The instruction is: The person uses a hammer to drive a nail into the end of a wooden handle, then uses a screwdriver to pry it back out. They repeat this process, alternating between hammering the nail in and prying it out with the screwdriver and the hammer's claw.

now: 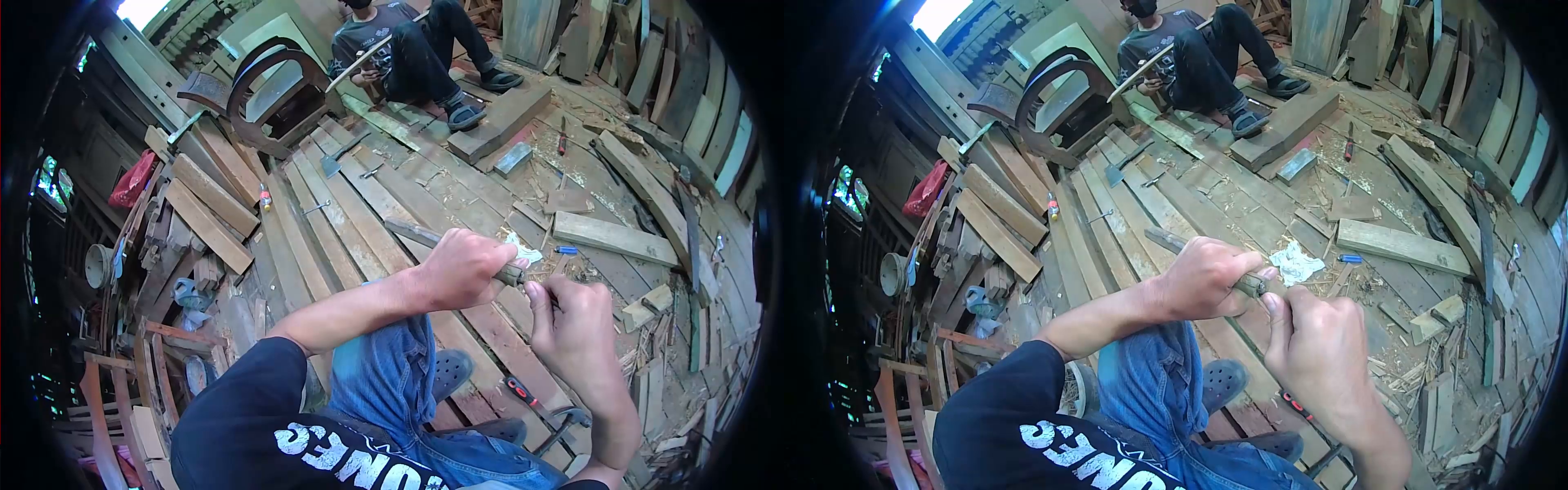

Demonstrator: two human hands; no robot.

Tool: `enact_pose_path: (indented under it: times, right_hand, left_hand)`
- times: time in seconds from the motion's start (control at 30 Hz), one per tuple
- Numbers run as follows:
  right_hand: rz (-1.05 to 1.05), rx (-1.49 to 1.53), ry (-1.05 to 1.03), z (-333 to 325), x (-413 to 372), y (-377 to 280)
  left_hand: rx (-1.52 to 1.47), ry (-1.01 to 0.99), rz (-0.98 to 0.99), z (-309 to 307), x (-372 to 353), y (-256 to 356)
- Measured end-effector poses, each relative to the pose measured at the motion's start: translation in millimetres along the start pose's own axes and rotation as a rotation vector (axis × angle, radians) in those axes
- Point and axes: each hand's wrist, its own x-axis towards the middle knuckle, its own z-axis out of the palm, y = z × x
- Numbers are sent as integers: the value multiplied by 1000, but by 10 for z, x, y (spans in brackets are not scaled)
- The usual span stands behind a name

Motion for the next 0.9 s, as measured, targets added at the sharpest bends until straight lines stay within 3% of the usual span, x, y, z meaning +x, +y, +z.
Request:
enact_pose_path:
  times: [0.33, 0.43, 0.5, 0.63, 0.7, 0.9]
  right_hand:
    - [-95, 25, 171, 181, 5, 90]
    - [-145, -40, 157, 164, 16, 142]
    - [-167, -82, 141, 157, -2, 155]
    - [-217, -226, 103, 124, -30, 143]
    - [-187, -195, 79, 17, -22, 105]
    - [-126, -44, 31, -26, -86, 14]
  left_hand:
    - [28, 149, -52, -63, 62, -42]
    - [-84, 55, -59, -159, 101, -90]
    - [-246, -262, -172, -168, 95, -134]
    - [-366, -376, -198, -114, 68, -187]
    - [-145, -129, -160, -46, -7, -101]
    - [-92, 104, -236, 79, -188, 114]
